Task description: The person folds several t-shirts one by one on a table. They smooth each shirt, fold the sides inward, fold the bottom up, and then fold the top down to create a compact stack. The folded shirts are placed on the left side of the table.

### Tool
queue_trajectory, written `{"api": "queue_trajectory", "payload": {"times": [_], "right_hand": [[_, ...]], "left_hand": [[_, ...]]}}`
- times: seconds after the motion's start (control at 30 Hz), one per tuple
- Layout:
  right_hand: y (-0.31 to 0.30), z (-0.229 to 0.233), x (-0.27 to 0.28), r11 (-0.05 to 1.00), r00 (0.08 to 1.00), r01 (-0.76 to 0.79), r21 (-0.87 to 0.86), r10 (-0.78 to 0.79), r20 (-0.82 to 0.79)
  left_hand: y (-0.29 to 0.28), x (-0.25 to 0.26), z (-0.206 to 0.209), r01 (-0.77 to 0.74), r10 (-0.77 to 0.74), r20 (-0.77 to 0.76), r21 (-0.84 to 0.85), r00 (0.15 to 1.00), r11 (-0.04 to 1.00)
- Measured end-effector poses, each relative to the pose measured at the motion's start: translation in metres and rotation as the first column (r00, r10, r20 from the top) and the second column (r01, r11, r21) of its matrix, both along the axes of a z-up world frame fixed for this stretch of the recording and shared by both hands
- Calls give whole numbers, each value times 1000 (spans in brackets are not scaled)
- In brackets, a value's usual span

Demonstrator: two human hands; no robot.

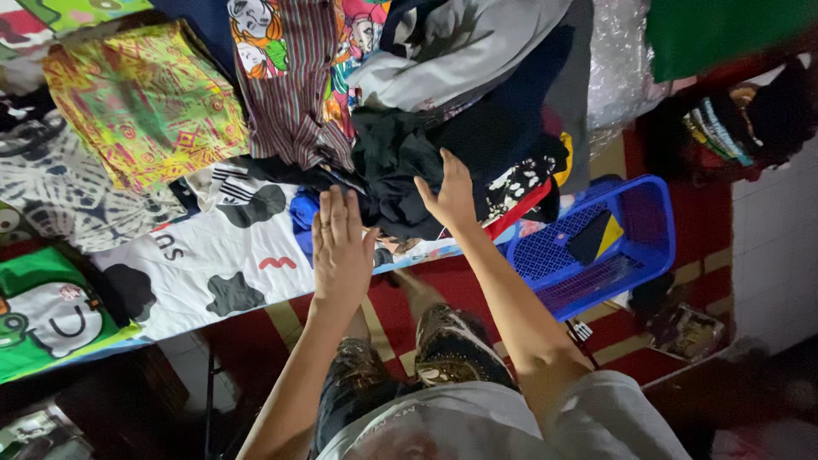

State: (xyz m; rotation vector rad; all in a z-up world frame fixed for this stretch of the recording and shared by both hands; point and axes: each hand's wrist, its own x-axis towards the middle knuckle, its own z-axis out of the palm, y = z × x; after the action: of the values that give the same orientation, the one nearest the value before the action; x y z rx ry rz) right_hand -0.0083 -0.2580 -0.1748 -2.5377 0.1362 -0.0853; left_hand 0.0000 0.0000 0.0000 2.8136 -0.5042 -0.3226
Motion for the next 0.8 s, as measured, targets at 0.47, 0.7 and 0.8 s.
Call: {"api": "queue_trajectory", "payload": {"times": [0.47,0.7,0.8], "right_hand": [[25,118,32,751,892,408,519,-207,-401],[15,258,23,524,963,271,808,-138,-233],[1,304,19,550,987,162,819,-103,-127]], "left_hand": [[-22,-22,-3,32,-52,-130,-147,990,989],[-17,-25,46,-21,-14,-129,-262,992,965],[-17,-21,71,-32,8,-71,-348,997,937]]}}
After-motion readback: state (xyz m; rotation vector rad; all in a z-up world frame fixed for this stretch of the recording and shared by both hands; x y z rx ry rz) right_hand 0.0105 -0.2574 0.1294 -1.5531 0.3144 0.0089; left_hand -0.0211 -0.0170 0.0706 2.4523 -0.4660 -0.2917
